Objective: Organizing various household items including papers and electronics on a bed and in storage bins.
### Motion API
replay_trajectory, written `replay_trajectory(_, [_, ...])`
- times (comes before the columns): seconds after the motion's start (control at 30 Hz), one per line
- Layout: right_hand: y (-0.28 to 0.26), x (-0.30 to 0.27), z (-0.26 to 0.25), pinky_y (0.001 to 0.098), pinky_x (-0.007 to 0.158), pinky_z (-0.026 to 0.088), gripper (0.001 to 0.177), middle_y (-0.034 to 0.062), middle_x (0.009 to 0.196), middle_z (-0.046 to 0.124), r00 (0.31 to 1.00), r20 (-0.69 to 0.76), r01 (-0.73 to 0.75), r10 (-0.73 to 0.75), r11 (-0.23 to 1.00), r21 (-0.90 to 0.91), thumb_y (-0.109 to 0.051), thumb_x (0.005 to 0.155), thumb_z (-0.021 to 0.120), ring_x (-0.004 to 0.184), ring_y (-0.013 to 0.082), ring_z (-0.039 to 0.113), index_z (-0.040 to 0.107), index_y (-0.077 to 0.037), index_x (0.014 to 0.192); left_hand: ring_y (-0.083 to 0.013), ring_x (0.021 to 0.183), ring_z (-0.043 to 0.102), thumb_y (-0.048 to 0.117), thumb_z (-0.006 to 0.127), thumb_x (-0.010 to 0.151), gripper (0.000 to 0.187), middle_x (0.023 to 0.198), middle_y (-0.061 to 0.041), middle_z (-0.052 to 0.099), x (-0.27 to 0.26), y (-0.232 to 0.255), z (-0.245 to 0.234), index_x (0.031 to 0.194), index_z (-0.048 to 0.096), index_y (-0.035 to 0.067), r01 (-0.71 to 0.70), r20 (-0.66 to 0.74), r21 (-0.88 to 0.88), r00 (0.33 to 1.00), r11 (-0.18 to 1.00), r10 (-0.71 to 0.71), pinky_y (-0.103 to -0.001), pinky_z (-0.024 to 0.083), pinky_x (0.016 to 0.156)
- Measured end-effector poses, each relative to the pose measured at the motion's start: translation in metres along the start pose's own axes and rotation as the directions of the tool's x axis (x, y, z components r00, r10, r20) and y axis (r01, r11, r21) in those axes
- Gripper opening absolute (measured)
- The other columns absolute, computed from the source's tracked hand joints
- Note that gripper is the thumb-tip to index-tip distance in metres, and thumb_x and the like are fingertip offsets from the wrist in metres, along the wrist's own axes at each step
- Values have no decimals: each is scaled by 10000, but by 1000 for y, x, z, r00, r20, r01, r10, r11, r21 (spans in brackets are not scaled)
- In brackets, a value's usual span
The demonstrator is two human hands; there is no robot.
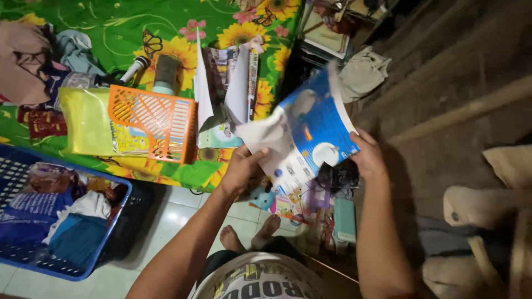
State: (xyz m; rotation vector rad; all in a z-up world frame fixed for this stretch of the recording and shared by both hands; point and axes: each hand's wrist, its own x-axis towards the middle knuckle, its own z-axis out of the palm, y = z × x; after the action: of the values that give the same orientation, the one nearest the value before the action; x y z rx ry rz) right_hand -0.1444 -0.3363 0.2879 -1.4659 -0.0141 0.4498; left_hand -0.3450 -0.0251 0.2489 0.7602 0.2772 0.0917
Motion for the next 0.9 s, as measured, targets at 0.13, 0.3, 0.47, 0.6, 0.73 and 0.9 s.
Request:
replay_trajectory(0.13, [-12,-24,12,439,871,530,430,-11,1218,670,970,-209,-133,123,991,-31,-294,970,577,1093,197,632,552,-174,1382,-252,994,687,43,680,998,211,1099,-99,767,-56,23,56,1185,772,73,-280,188,547,959,789,210,-428,565,929])
replay_trajectory(0.3, [-8,-51,-9,405,947,545,639,91,1284,693,992,-67,-69,108,903,425,-560,969,506,1125,258,652,621,-54,1341,-272,1339,582,14,652,790,469,1305,-68,682,-97,18,92,1214,739,191,-755,751,630,531,-182,393,-535,341,1216])
replay_trajectory(0.47, [5,-47,-52,387,994,528,656,127,1320,685,997,34,-83,76,881,466,-544,998,522,1148,271,648,629,-3,1353,-282,1381,535,110,623,895,396,1368,-77,635,-79,-14,77,1276,705,176,-755,795,598,513,-270,324,-564,321,1237])
replay_trajectory(0.6, [-1,-46,-83,377,986,481,533,131,1323,634,973,184,-148,136,988,50,-202,991,571,1143,277,607,553,-10,1487,-343,1438,474,135,613,924,480,1505,-150,524,-70,-26,75,1404,605,149,-647,749,662,596,-378,290,-607,294,1216])
replay_trajectory(0.73, [-15,-47,-61,345,1035,464,561,74,1422,612,969,185,-166,163,986,1,-146,971,531,1254,234,588,483,-67,1524,-424,1406,429,43,652,774,695,1514,-258,443,-43,-75,32,1454,577,165,-243,411,897,767,-369,492,-579,302,1121])
replay_trajectory(0.9, [14,-26,-76,415,1095,439,573,110,1440,568,975,213,-97,64,985,145,-88,987,516,1311,272,549,414,-49,1549,-294,1155,708,218,727,934,451,1243,-183,728,-7,-160,-63,1311,632,-10,49,-257,772,936,634,240,-357,540,1002])
